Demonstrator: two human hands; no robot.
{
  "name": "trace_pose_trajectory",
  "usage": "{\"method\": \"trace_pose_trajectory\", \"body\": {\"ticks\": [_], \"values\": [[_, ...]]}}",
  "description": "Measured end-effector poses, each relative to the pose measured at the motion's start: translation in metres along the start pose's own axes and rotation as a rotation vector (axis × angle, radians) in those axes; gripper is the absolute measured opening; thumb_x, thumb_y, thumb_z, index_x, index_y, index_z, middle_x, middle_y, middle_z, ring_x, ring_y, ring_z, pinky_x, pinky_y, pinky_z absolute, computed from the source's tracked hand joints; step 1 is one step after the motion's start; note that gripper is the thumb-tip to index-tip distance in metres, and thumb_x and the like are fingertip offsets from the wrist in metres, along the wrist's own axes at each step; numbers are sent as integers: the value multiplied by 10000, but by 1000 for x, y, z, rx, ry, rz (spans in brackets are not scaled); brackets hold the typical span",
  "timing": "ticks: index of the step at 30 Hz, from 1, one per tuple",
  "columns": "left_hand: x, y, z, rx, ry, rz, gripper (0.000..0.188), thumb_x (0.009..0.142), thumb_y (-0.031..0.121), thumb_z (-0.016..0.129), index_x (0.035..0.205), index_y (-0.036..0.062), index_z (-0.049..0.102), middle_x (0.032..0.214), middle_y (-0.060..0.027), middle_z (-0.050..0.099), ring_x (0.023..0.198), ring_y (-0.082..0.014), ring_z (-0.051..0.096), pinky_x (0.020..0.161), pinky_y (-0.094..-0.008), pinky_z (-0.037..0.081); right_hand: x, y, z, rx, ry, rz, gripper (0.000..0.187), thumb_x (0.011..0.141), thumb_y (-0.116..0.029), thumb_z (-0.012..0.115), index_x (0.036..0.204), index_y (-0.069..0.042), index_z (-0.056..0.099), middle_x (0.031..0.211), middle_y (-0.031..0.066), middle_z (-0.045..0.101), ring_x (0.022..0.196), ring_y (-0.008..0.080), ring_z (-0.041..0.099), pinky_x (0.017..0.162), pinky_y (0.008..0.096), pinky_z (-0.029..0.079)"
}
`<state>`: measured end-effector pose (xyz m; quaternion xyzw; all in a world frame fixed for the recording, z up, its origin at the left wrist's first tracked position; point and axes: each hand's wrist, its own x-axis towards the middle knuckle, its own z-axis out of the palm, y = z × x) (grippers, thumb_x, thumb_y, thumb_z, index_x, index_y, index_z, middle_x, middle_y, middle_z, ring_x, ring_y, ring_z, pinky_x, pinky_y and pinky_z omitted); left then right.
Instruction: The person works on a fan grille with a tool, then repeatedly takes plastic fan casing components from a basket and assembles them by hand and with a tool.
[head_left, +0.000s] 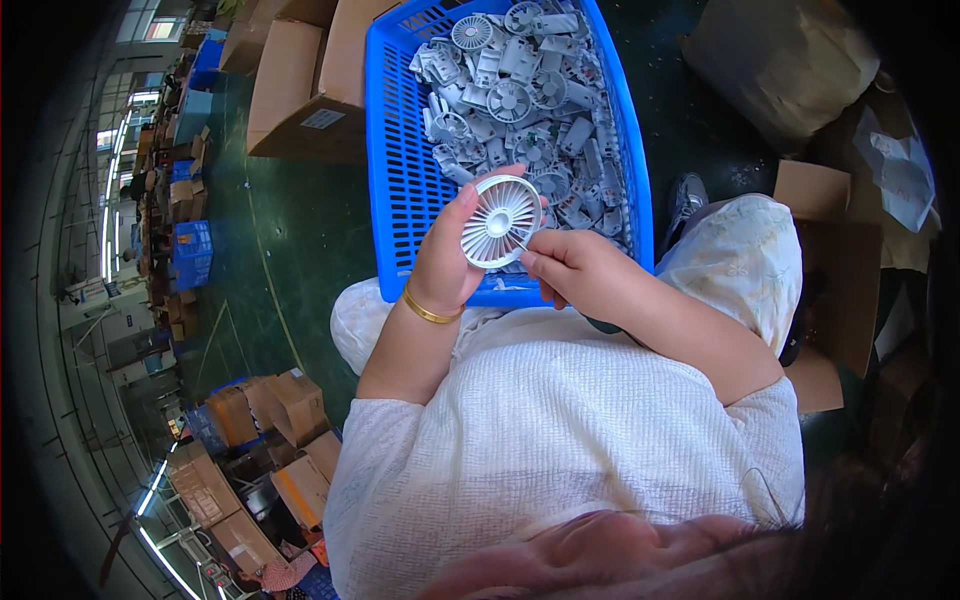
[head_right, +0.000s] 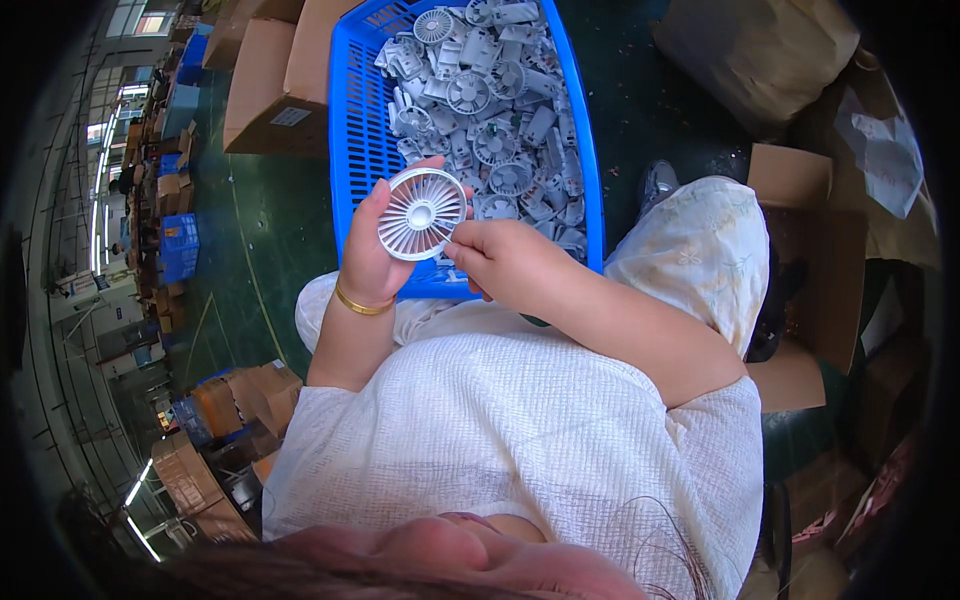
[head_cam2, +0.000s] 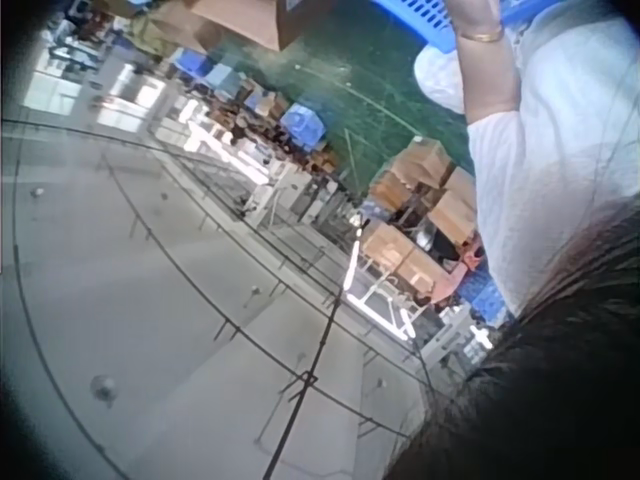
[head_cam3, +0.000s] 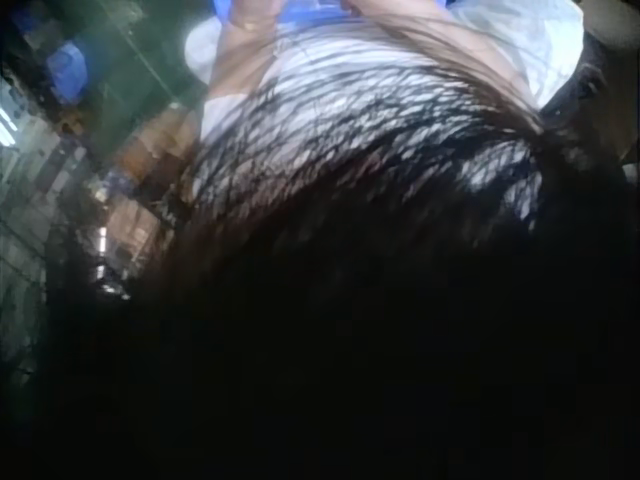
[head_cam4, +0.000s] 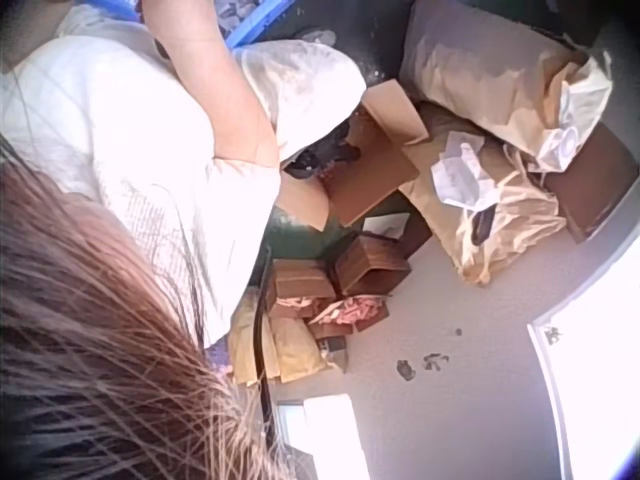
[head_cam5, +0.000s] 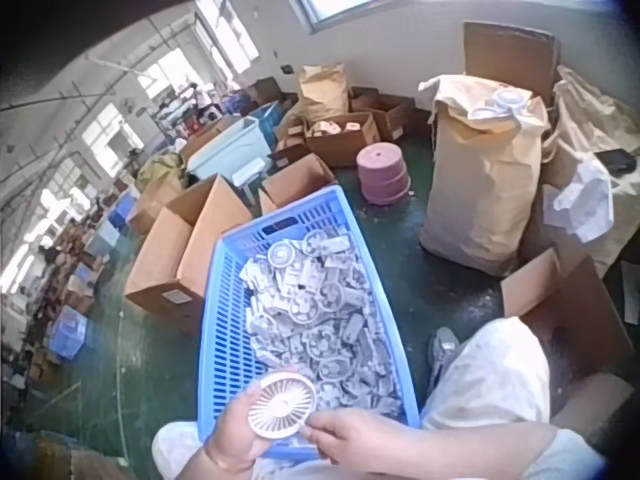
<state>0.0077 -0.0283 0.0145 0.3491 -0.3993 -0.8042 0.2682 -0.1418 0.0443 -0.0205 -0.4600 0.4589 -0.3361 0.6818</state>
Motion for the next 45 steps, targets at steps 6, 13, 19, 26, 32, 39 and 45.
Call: {"method": "trace_pose_trajectory", "body": {"ticks": [6, 13, 19, 26, 32, 39, 45], "values": [[0, -1, 2, 69, 48, 6, 574, 902, 401, 317, 1263, -41, 370, 1066, -251, 562, 966, -312, 581, 871, -393, 449, 1, 2, 0, 57, 3, 8, 249, 899, -202, 461, 760, -11, 539, 581, 51, 543, 495, 125, 525, 487, 270, 432], [-3, -4, -2, 88, -63, 91, 477, 927, 308, 282, 1252, -19, 404, 1089, -191, 564, 1001, -243, 560, 898, -338, 426, 5, 3, -8, 421, -217, 107, 245, 921, -202, 443, 780, -20, 524, 599, 63, 550, 483, 126, 525, 475, 237, 435], [-7, -9, -2, 323, -43, 149, 566, 891, 394, 329, 1258, -34, 377, 1121, -218, 540, 1044, -274, 541, 916, -363, 410, 8, 4, -9, 497, -245, 140, 235, 918, -197, 448, 786, -21, 529, 600, 73, 558, 475, 135, 526, 468, 237, 429], [0, -4, -4, 85, 73, 133, 579, 894, 443, 329, 1264, 0, 377, 1125, -242, 530, 1019, -304, 551, 893, -394, 429, 5, 0, -6, 428, -250, 133, 230, 917, -200, 448, 778, -36, 529, 595, 62, 553, 484, 120, 524, 474, 231, 429], [4, 1, -9, -245, 119, 8, 625, 882, 509, 289, 1253, 15, 385, 1184, -267, 478, 1070, -382, 504, 908, -466, 406, 9, 2, -7, 392, 128, -17, 180, 853, -201, 558, 774, -48, 505, 636, 17, 513, 520, 82, 483, 471, 213, 399], [3, -17, -8, -167, 157, 180, 588, 901, 452, 283, 1228, -22, 402, 1165, -223, 511, 1062, -319, 516, 929, -404, 382, 16, 1, -7, 339, 229, -1, 273, 785, -208, 651, 950, -30, 525, 722, 5, 535, 536, 58, 489, 456, 203, 405], [3, -22, -14, 105, 230, 244, 372, 936, 271, 329, 1166, 6, 454, 1118, -140, 537, 1030, -233, 523, 893, -389, 407, 14, 3, -12, 338, 421, -176, 179, 768, -81, 642, 912, -17, 557, 762, 10, 560, 533, 52, 505, 466, 182, 403]]}}
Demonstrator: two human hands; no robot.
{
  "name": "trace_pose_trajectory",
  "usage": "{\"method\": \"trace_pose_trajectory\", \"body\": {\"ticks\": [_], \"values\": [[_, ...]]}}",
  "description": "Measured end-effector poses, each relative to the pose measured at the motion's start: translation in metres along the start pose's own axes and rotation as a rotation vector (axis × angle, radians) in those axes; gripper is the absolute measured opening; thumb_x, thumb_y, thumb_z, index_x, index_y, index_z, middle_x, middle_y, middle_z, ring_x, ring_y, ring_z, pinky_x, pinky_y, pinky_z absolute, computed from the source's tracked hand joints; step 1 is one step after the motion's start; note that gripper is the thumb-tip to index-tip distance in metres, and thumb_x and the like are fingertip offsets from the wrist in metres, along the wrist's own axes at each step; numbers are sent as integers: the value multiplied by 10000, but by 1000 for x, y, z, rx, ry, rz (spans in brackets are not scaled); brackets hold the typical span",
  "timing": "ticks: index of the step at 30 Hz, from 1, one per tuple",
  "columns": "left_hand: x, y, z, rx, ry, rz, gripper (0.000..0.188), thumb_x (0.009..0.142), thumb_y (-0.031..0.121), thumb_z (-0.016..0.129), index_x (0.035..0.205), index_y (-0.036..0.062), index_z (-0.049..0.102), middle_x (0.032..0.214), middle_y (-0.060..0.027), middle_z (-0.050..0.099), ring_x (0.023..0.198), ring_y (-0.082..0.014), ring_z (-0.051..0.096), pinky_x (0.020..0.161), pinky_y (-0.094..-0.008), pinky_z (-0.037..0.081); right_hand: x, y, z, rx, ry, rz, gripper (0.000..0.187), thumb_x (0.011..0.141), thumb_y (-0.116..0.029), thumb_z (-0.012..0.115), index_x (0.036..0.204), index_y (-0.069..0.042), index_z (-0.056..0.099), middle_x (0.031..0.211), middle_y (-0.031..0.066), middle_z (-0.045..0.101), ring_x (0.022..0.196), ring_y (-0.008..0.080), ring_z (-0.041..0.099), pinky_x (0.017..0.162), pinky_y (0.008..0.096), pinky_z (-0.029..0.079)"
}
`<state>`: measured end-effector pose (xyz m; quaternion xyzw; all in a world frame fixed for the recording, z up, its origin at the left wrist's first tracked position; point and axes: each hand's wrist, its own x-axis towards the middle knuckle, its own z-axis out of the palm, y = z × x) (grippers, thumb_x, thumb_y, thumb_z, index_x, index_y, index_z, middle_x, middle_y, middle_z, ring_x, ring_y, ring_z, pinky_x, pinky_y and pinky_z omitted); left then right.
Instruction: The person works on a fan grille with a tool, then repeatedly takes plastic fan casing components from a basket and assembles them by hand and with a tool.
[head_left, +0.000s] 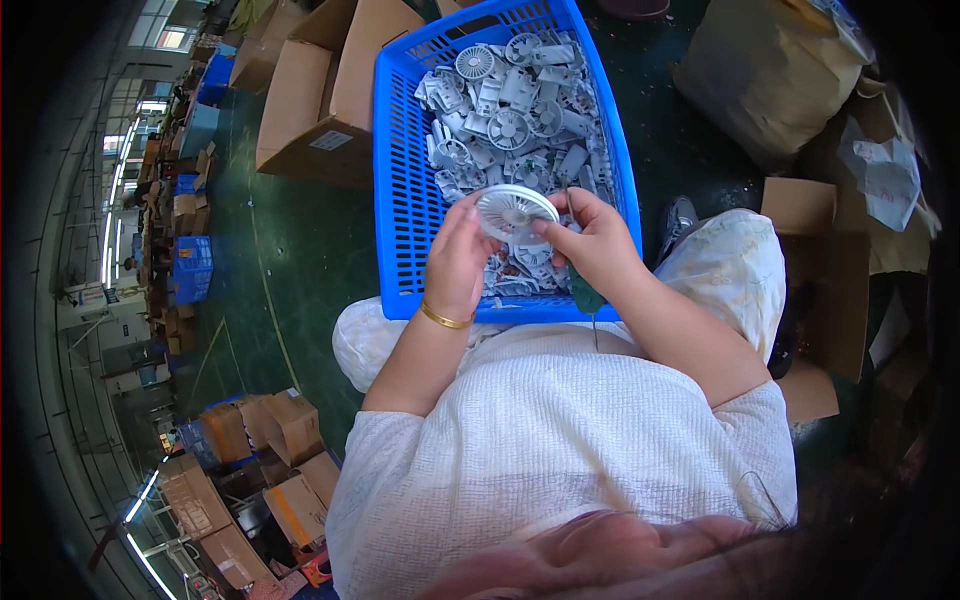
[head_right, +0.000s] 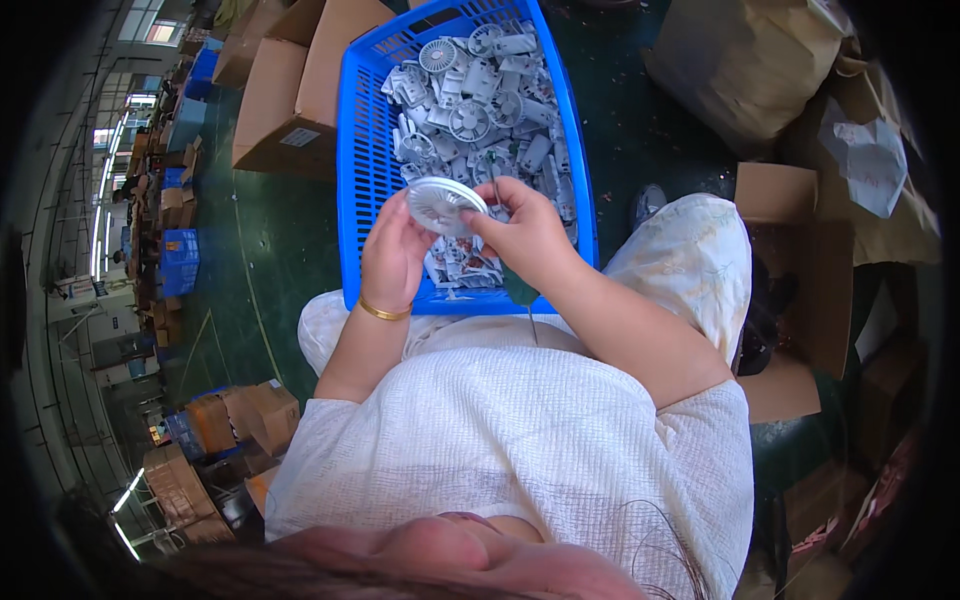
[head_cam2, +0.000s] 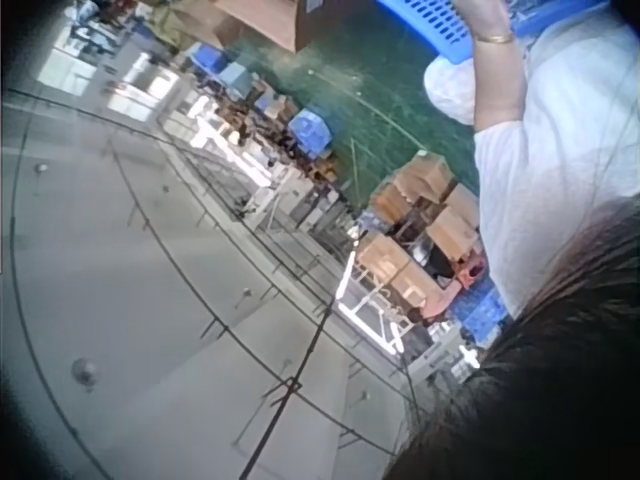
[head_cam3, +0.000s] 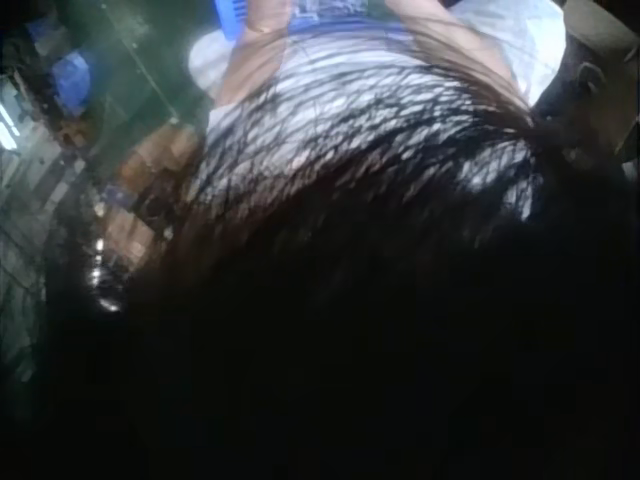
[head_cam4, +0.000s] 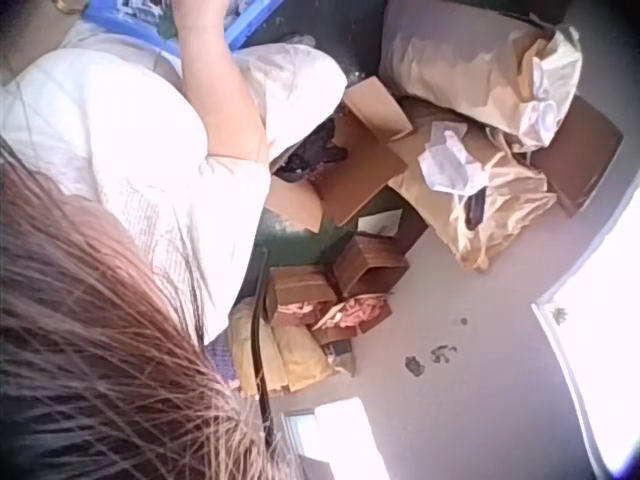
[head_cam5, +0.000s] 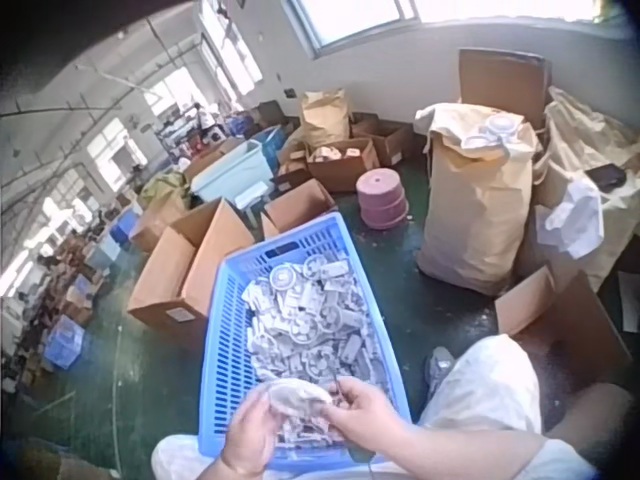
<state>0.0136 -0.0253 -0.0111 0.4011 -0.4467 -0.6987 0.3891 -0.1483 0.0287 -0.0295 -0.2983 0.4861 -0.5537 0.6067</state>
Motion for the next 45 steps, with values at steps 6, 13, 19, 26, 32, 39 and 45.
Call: {"method": "trace_pose_trajectory", "body": {"ticks": [6, 13, 19, 26, 32, 39, 45], "values": [[-9, 3, 0, -89, -244, -198, 524, 890, 422, 431, 1223, 19, 403, 1195, -141, 485, 1111, -251, 474, 945, -421, 387, 2, 6, -1, -208, 45, -247, 134, 729, -44, 649, 844, -37, 581, 852, 41, 552, 634, 72, 492, 532, 213, 392], [-11, 1, -3, 624, -271, 572, 664, 724, 250, 715, 1224, -13, 366, 1294, -179, 380, 1153, -242, 432, 978, -351, 339, -2, 2, -1, -133, 0, -411, 344, 724, 41, 594, 1055, -31, 539, 1139, 67, 498, 593, 46, 490, 514, 176, 403], [-14, 5, 1, 955, -204, 859, 675, 636, 229, 766, 1182, 39, 419, 1219, -198, 428, 1135, -348, 423, 949, -413, 358, -6, -9, -5, 305, -194, 27, 345, 814, -82, 551, 1148, -9, 510, 846, 38, 578, 563, 56, 484, 500, 196, 414], [-13, 15, 7, 1131, -216, 881, 461, 639, 149, 735, 1049, 56, 546, 1142, -140, 497, 1093, -349, 449, 935, -428, 353, -10, -9, -2, 13, -82, -76, 347, 817, -82, 598, 1145, -1, 518, 733, 10, 566, 561, 52, 499, 488, 197, 417], [-11, 14, 7, 1310, -137, 911, 325, 649, 77, 707, 955, 69, 598, 937, -80, 545, 875, -272, 512, 771, -373, 416, -14, -11, 0, -112, -41, -166, 337, 820, -63, 590, 1140, 14, 521, 728, 26, 593, 591, 49, 505, 509, 204, 411], [-7, 6, 7, 1172, -148, 849, 312, 625, 33, 714, 906, 50, 578, 866, -88, 543, 766, -237, 547, 669, -316, 458, -13, -7, 1, -177, 0, -174, 319, 828, -56, 585, 1133, 10, 524, 740, 31, 591, 573, 55, 497, 494, 196, 418], [-2, 1, 5, 1076, -145, 793, 337, 602, -6, 701, 894, 53, 546, 846, -89, 530, 756, -230, 552, 664, -308, 465, -14, -5, 2, -221, 47, -177, 316, 826, -56, 588, 1130, 7, 525, 742, 38, 594, 567, 55, 497, 492, 197, 417]]}}
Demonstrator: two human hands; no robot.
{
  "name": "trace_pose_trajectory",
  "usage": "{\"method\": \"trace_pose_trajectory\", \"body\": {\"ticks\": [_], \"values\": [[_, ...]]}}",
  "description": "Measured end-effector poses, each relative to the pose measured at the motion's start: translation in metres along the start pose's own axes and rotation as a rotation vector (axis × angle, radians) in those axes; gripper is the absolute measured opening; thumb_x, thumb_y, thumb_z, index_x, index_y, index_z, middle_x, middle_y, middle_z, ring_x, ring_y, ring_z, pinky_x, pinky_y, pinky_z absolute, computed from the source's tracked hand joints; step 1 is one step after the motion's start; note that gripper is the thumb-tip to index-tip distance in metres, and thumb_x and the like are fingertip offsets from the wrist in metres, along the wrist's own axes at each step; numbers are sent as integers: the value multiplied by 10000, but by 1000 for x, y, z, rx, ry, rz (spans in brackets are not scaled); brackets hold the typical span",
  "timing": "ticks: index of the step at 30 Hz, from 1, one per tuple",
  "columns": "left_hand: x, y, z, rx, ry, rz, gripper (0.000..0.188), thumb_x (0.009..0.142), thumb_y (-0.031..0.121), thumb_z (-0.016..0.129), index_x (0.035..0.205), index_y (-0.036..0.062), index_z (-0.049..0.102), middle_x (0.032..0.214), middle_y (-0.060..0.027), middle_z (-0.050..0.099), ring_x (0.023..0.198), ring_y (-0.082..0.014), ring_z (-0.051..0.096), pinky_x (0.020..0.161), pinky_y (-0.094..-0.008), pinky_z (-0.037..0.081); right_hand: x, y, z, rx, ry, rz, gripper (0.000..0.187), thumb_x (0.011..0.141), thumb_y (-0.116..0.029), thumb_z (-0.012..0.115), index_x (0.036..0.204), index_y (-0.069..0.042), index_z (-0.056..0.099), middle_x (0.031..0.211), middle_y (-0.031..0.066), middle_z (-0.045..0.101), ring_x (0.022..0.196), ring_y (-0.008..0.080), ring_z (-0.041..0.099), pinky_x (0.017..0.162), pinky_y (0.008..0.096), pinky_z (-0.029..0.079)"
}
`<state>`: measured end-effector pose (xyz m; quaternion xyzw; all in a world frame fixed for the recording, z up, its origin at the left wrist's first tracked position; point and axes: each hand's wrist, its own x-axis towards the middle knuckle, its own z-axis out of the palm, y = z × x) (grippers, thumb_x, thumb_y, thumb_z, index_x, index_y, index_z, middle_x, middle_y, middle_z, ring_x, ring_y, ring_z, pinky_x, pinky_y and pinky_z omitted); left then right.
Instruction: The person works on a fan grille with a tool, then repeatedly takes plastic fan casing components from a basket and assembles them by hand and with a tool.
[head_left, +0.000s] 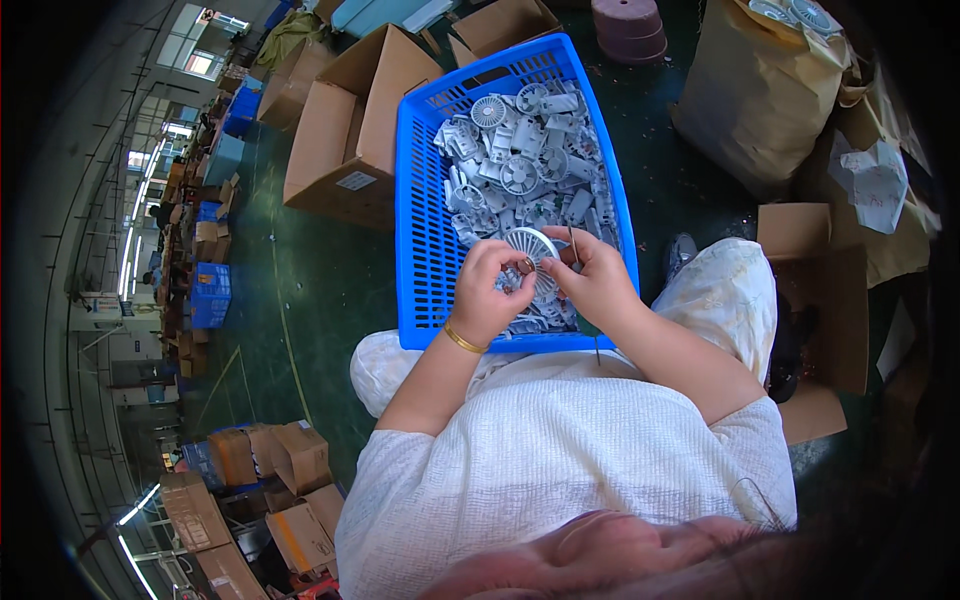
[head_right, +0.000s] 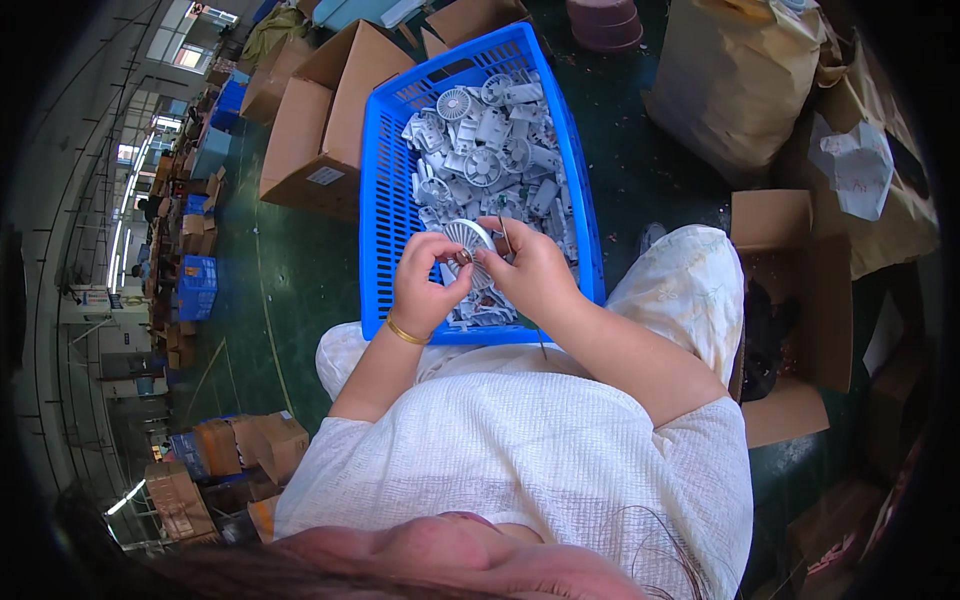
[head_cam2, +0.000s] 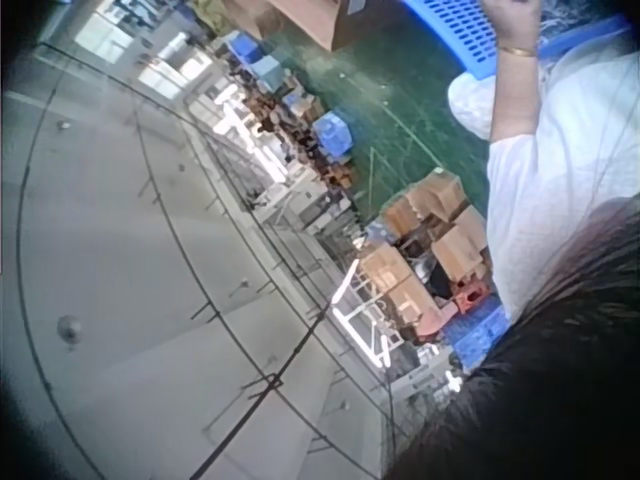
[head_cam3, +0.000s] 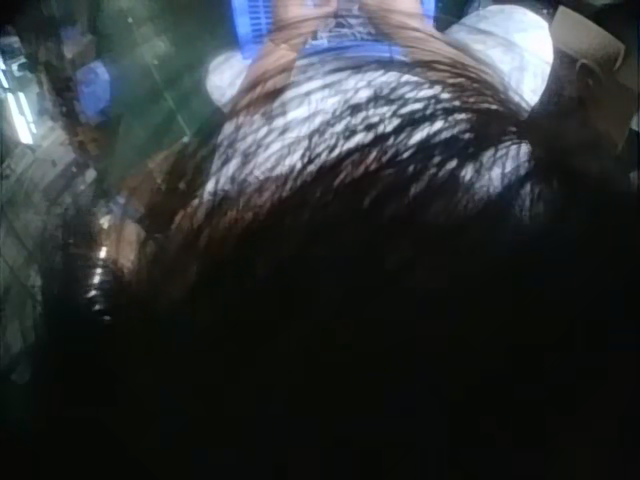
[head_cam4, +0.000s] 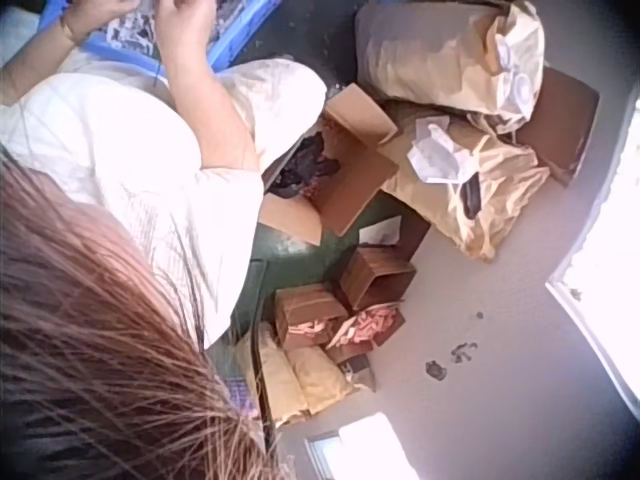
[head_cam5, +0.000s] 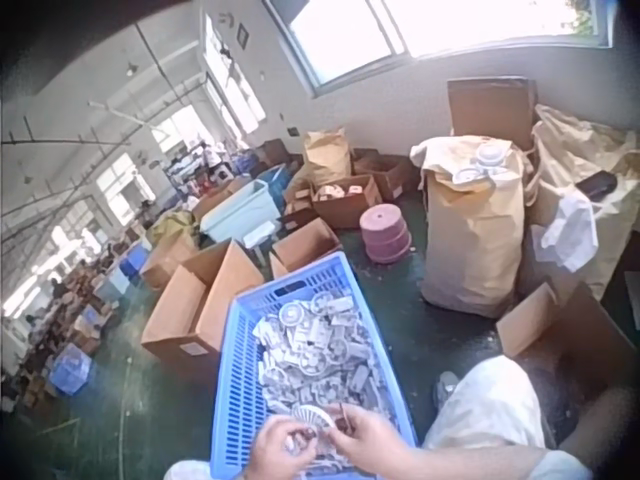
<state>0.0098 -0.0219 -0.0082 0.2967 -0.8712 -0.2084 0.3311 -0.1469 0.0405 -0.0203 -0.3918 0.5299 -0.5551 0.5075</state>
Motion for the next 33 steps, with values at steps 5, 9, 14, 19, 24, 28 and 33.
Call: {"method": "trace_pose_trajectory", "body": {"ticks": [5, 9, 14, 19, 24, 28, 33], "values": [[0, -3, 0, -17, -5, 8, 329, 607, -1, 701, 892, 56, 546, 851, -89, 528, 772, -236, 546, 688, -312, 457, 0, 3, -2, 14, -43, 25, 351, 808, -88, 596, 1137, 13, 522, 771, 86, 637, 607, 81, 537, 536, 233, 430], [3, -5, -7, -4, -84, 24, 329, 621, 29, 716, 913, 56, 568, 860, -84, 533, 804, -246, 536, 731, -328, 442, 4, 5, -2, 39, -26, 31, 349, 812, -86, 592, 1141, 6, 521, 754, 78, 627, 603, 88, 542, 531, 236, 431], [7, -8, -17, 40, -176, 112, 319, 630, 56, 718, 921, 58, 588, 863, -80, 548, 800, -250, 536, 719, -332, 440, 4, 6, -2, 31, -101, 32, 345, 821, -59, 580, 1152, 6, 509, 718, 45, 583, 578, 74, 519, 511, 222, 429], [7, -11, -15, 105, -205, 148, 295, 612, 60, 712, 876, 54, 579, 857, -88, 552, 753, -249, 542, 679, -324, 449, 4, 3, 0, 20, -115, 45, 347, 828, -41, 571, 1164, 7, 497, 697, 21, 550, 559, 61, 504, 490, 202, 423], [5, -14, -14, -86, -161, 1, 283, 611, -3, 679, 869, 36, 569, 860, -76, 527, 712, -167, 536, 624, -260, 456, 5, 1, -1, 48, -87, 133, 345, 833, -53, 569, 1166, 6, 498, 722, 33, 573, 546, 67, 506, 485, 204, 426], [3, -22, -13, -272, -63, -127, 270, 647, -50, 643, 895, 20, 561, 911, -72, 503, 720, -118, 516, 638, -228, 452, 8, 2, -4, 14, -92, 126, 342, 830, -65, 578, 1158, -3, 503, 736, 34, 582, 546, 63, 508, 485, 203, 428], [7, -49, -14, -96, 173, -206, 338, 747, -46, 589, 1071, 18, 518, 1101, -90, 461, 949, -166, 498, 774, -254, 433, 10, 2, -4, 75, -20, 188, 330, 846, -91, 566, 1161, -28, 494, 737, 27, 582, 566, 53, 506, 494, 194, 430]]}}
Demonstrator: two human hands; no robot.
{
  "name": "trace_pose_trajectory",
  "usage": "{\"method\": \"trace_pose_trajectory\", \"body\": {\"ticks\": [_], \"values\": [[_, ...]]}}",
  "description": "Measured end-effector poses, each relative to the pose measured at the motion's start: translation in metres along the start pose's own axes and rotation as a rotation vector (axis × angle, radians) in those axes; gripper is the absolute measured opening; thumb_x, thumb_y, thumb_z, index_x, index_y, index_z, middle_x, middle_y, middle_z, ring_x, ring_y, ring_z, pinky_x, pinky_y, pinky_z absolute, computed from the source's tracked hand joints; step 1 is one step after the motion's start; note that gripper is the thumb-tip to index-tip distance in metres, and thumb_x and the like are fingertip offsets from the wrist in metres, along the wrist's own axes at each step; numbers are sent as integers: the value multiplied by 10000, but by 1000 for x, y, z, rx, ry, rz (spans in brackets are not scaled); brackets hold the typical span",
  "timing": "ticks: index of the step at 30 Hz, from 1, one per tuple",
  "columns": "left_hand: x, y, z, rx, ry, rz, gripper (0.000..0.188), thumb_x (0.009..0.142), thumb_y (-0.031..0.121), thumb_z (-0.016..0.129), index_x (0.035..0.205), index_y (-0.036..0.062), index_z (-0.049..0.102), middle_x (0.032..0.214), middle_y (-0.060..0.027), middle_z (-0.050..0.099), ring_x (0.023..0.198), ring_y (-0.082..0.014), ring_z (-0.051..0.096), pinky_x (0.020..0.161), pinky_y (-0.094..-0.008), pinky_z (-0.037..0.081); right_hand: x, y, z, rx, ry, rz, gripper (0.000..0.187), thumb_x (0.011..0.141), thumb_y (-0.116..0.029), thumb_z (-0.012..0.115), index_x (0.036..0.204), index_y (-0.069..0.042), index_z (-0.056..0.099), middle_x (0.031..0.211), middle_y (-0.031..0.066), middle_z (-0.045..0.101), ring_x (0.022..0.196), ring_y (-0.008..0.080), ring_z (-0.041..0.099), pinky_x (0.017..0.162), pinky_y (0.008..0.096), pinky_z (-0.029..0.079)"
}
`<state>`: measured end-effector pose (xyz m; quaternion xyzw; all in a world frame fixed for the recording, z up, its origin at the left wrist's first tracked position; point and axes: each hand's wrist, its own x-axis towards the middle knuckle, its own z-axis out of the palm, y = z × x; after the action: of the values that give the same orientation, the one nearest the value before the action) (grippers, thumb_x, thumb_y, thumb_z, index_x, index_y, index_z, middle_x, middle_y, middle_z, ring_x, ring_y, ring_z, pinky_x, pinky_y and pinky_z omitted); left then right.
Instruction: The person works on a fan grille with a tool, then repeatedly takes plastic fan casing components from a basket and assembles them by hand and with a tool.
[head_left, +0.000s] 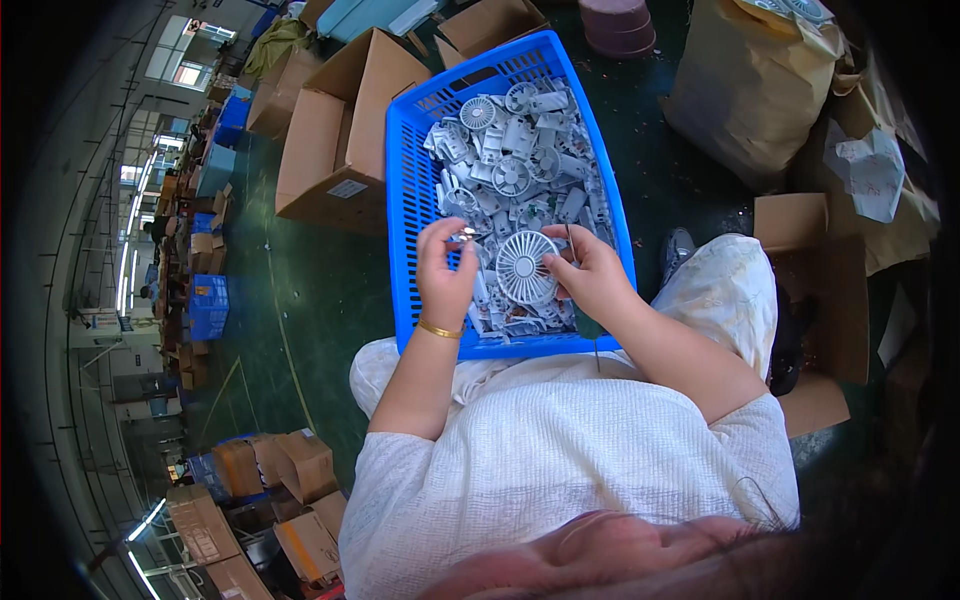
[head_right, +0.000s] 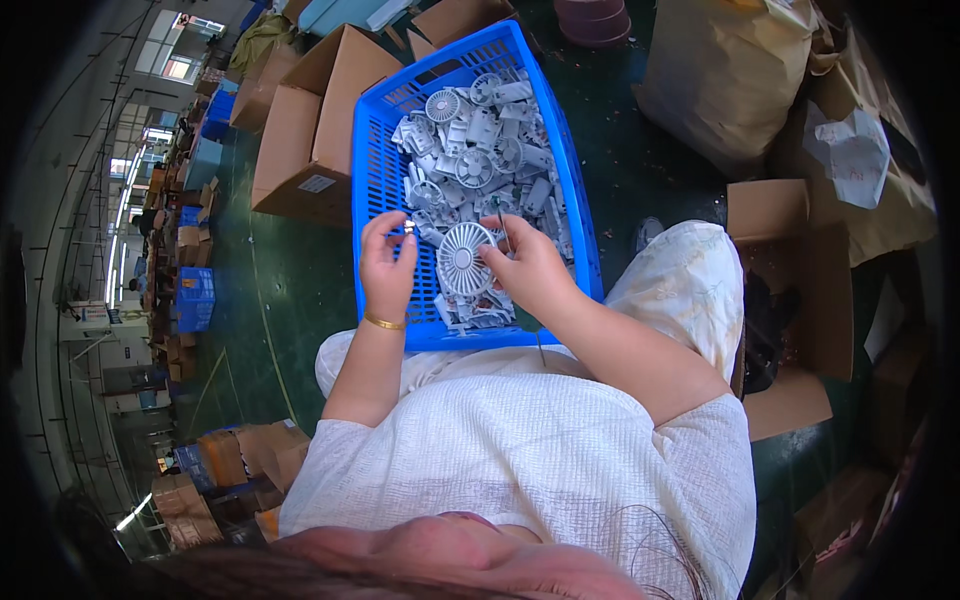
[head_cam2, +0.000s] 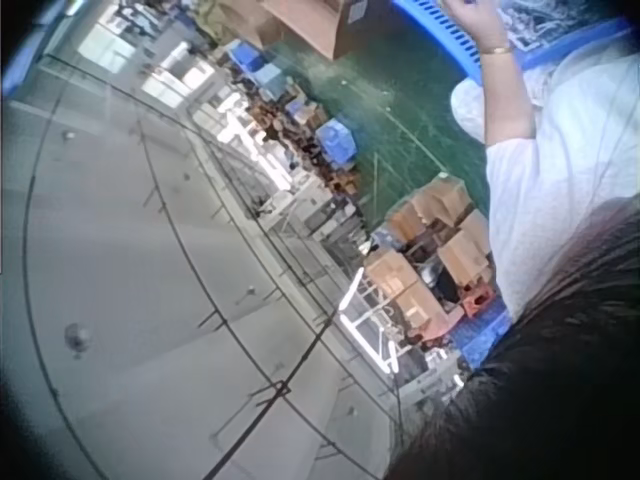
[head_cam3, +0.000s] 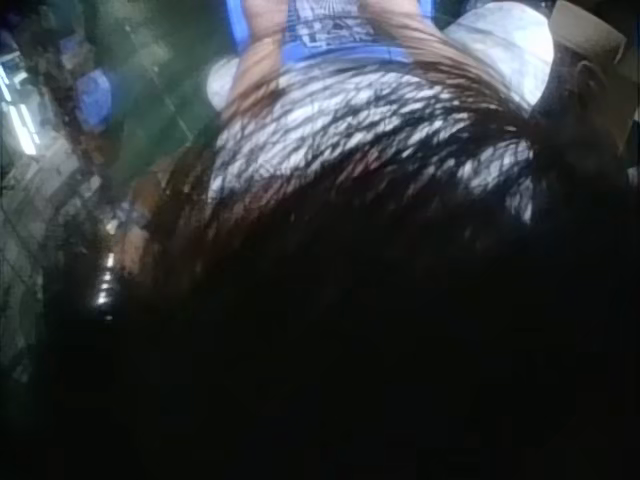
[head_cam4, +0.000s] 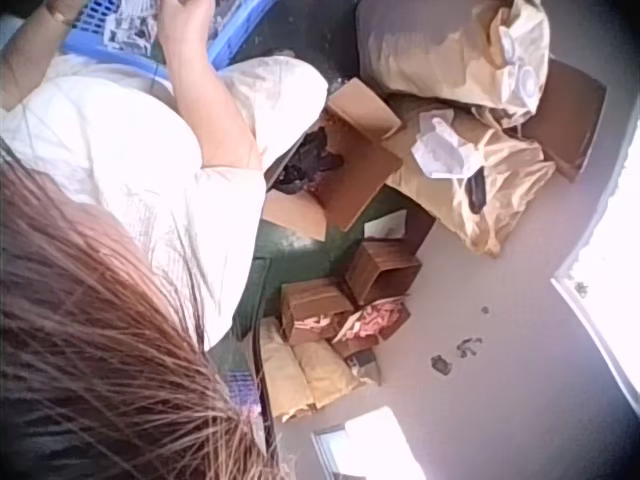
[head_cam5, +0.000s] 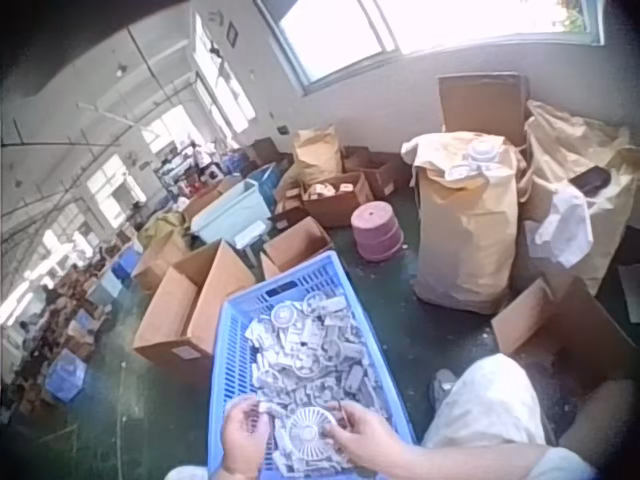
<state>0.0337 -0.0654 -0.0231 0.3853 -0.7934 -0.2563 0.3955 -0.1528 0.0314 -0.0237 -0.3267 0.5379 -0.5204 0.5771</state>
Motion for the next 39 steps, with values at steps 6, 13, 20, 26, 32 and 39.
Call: {"method": "trace_pose_trajectory", "body": {"ticks": [6, 13, 20, 26, 32, 39], "values": [[-14, -14, 3, -422, -354, -480, 308, 870, 113, 526, 1153, 5, 473, 1077, -68, 544, 941, -138, 528, 814, -265, 424, 1, 2, 1, 52, -7, -14, 326, 847, -94, 563, 1157, -28, 489, 741, 20, 573, 572, 53, 504, 498, 190, 434], [-20, 7, 6, -922, -231, -682, 329, 845, 56, 515, 1159, -22, 453, 1048, -114, 565, 933, -175, 571, 783, -288, 480, 14, 17, 4, 49, -35, 25, 249, 810, -161, 619, 994, -9, 549, 771, 47, 606, 584, 81, 540, 475, 220, 443], [-15, 2, -4, -878, -269, -807, 377, 911, 266, 445, 1209, 35, 421, 1083, -105, 552, 958, -177, 544, 771, -283, 446, 35, 10, -24, 355, 122, 110, 194, 746, -175, 671, 852, -58, 558, 716, 22, 563, 521, 90, 487, 484, 229, 391], [-34, -14, -14, -751, -512, -767, 358, 899, 216, 480, 1206, 41, 426, 1092, -106, 550, 955, -180, 547, 775, -289, 444, 85, -11, -80, 678, 634, 3, 172, 770, -155, 597, 635, -77, 523, 507, 42, 461, 445, 166, 451, 417, 308, 384], [-55, -21, -23, -759, -521, -809, 357, 905, 197, 465, 1212, 23, 413, 1106, -134, 535, 939, -205, 557, 771, -310, 468, 127, -147, -184, 557, 800, -730, 113, 753, -153, 585, 685, -69, 549, 608, 43, 523, 549, 144, 472, 519, 276, 381], [-65, -23, -8, -826, -534, -896, 365, 898, 228, 490, 1200, 36, 416, 1098, -135, 549, 946, -201, 563, 748, -285, 467, 121, -132, -148, 528, 631, -614, 55, 690, -92, 520, 691, -53, 558, 646, 63, 535, 533, 157, 480, 518, 290, 397]]}}
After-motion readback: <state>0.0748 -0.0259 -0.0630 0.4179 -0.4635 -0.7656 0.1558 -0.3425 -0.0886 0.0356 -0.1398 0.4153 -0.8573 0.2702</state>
